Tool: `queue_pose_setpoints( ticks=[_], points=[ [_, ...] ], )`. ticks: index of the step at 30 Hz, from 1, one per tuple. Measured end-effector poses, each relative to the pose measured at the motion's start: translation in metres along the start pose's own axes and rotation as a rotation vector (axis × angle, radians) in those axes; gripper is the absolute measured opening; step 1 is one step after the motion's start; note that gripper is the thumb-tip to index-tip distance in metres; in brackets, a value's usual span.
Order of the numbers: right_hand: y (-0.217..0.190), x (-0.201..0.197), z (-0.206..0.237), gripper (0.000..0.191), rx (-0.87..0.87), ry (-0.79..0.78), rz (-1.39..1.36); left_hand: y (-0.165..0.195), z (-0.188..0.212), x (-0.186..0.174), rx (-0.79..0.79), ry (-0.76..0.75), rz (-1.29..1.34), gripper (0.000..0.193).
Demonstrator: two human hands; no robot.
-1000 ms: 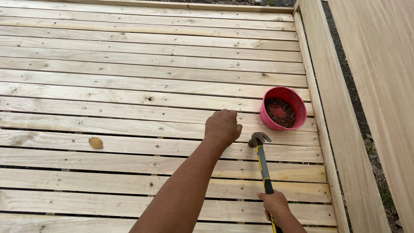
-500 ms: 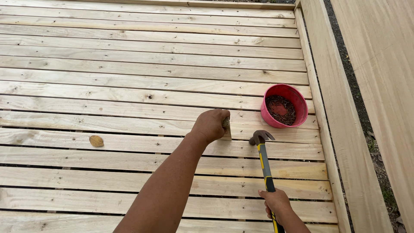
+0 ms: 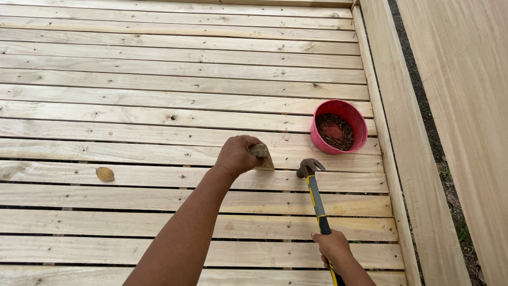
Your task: The person hammers nails into a small wooden block placed on a wooden slatted surface. They repeatedly strike the block with a hammer while holding it steady with the other hand. The block is repositioned several times during the process.
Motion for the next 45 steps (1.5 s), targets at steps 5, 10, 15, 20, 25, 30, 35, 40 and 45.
queue_pose_setpoints(
  ticks=[5,10,15,20,25,30,35,40,45],
  points=[
    [0.002,0.005,-0.001,0.030,-0.022,0.031,0.029,0.002,-0.002,0.010,0.070,0.111,0.091,0.045],
    [-0.004,0.006,0.005,0.028,-0.018,0.033,0.117,0.119,-0.006,0.070,0.247,-0.053,-0.379,0.030],
    [-0.014,-0.013,0.004,0.031,0.018,-0.020,0.073,0.158,-0.016,0.099,0.199,-0.064,-0.319,0.017],
    [-0.009,-0.013,0.004,0.029,0.051,-0.006,0.089,0.105,-0.023,0.051,0.127,-0.156,-0.262,0.029],
    [-0.002,0.002,0.003,0.024,0.024,-0.015,-0.009,-0.023,-0.007,-0.024,-0.073,-0.090,0.294,0.043],
    [0.002,0.003,-0.005,0.026,0.024,-0.016,-0.004,-0.116,0.021,-0.039,-0.247,-0.038,0.567,0.048],
    [0.004,0.001,-0.008,0.026,0.014,0.004,0.023,-0.066,0.012,-0.034,-0.158,-0.060,0.419,0.043],
    [0.004,0.002,-0.008,0.026,0.013,0.006,0.010,0.033,0.007,-0.003,0.018,-0.076,-0.093,0.038],
    [0.002,-0.002,-0.009,0.024,0.014,-0.005,0.030,0.037,0.014,-0.025,-0.089,-0.102,0.043,0.045]
  ],
)
Point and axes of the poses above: each hand's wrist, its own z-axis away from the middle knuckle, its own x-axis out of the palm, y = z × x, the point moved 4 cm from there along -z, towards the middle knuckle, and after that the axes turned 7 degrees about -z, right-handed, at the moved point
